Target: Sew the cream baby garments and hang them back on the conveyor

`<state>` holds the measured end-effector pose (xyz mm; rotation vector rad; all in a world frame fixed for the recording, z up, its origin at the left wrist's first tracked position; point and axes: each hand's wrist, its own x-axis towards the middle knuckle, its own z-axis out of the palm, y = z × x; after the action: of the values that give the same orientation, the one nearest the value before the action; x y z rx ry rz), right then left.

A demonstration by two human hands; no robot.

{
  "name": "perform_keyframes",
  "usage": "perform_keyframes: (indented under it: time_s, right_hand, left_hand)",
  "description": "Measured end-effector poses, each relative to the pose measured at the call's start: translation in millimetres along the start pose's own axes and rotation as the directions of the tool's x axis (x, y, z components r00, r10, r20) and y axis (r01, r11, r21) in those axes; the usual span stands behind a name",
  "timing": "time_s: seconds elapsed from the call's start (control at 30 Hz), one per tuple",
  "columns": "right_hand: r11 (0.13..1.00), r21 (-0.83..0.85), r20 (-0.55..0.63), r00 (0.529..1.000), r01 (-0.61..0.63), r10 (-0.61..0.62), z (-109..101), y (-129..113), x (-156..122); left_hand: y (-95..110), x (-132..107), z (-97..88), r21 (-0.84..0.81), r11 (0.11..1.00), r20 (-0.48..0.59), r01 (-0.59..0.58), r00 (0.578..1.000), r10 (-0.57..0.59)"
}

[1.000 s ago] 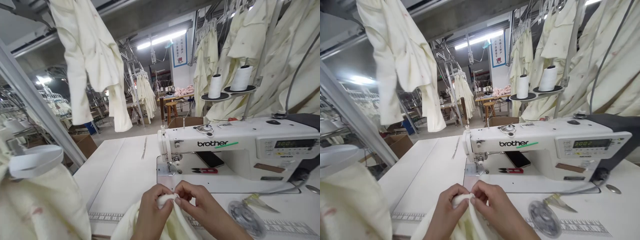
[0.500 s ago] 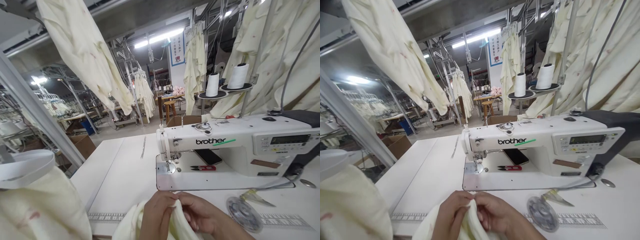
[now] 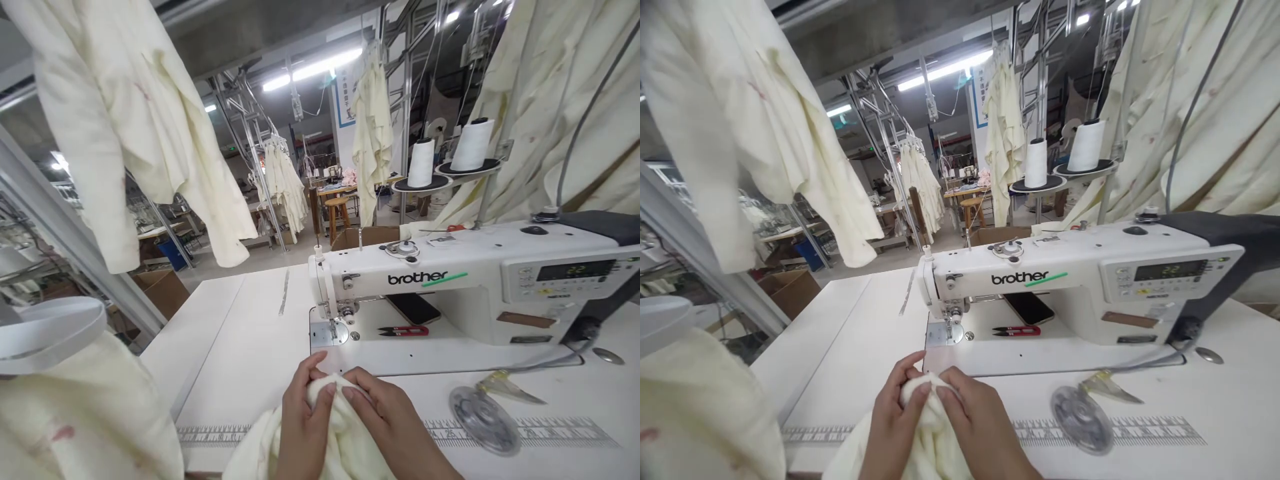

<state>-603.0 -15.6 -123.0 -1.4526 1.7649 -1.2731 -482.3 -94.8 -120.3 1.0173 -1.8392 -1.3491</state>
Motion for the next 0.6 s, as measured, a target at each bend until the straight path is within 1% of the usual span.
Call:
perform_keyframes:
  time_s: [0.03, 0.07, 0.1, 0.13, 0.17, 0.23, 0.27, 0.33, 0.4, 0.43, 0.5, 0.53, 0.6]
  right_hand:
    - [0.998, 0.049, 0.028, 0.999, 0.034, -0.035, -3, 0, 3]
    - [0.993, 0.088, 0.053, 0.996, 0.072, -0.077, -6, 0, 6]
    - [0.987, 0.112, 0.068, 0.990, 0.115, -0.123, -8, 1, 9]
    - [0.980, 0.121, 0.068, 0.984, 0.157, -0.166, -10, 1, 11]
    - [0.974, 0.115, 0.060, 0.978, 0.193, -0.201, -11, 2, 13]
    - [0.974, 0.071, 0.029, 0.975, 0.217, -0.219, -10, 5, 17]
    - [0.979, 0.046, 0.006, 0.980, 0.199, -0.199, -8, 7, 18]
    - [0.991, 0.014, -0.050, 0.990, 0.132, -0.132, -5, 10, 22]
    - [0.998, 0.025, -0.104, 0.993, 0.054, -0.051, -3, 14, 28]
    - [0.999, 0.046, -0.122, 0.992, 0.020, -0.014, -3, 17, 32]
    - [0.994, 0.098, -0.135, 0.989, -0.042, 0.055, -4, 24, 42]
    - [0.990, 0.121, -0.138, 0.987, -0.066, 0.082, -5, 30, 48]
    - [0.988, 0.129, -0.137, 0.985, -0.089, 0.107, -5, 42, 60]
  left_hand:
    - [1, 3, -4.0, -0.081, 0.995, 0.087, 0.065, 0.995, -0.058]
    - [2, 5, -8.4, -0.147, 0.983, 0.182, 0.113, 0.980, -0.086]
    - [4, 8, -12.8, -0.183, 0.973, 0.261, 0.139, 0.961, -0.088]
    - [6, 11, -16.8, -0.183, 0.973, 0.311, 0.139, 0.947, -0.077]
    - [8, 13, -19.9, -0.151, 0.982, 0.328, 0.115, 0.943, -0.060]
    - [10, 18, -23.3, -0.035, 0.999, 0.292, 0.027, 0.956, -0.016]
    - [11, 21, -23.7, 0.018, 1.000, 0.260, -0.015, 0.966, 0.010]
    - [10, 29, -22.9, 0.063, 0.994, 0.217, -0.087, 0.974, 0.071]
    - [7, 40, -21.2, 0.042, 0.994, 0.247, -0.100, 0.965, 0.087]
    - [5, 46, -20.0, 0.017, 0.997, 0.282, -0.076, 0.957, 0.068]
    - [-1, 61, -16.6, -0.045, 0.999, 0.364, 0.020, 0.932, -0.002]
    - [-6, 69, -14.3, -0.079, 0.994, 0.389, 0.077, 0.920, -0.040]
    - [-17, 85, -8.6, -0.141, 0.974, 0.403, 0.179, 0.909, -0.109]
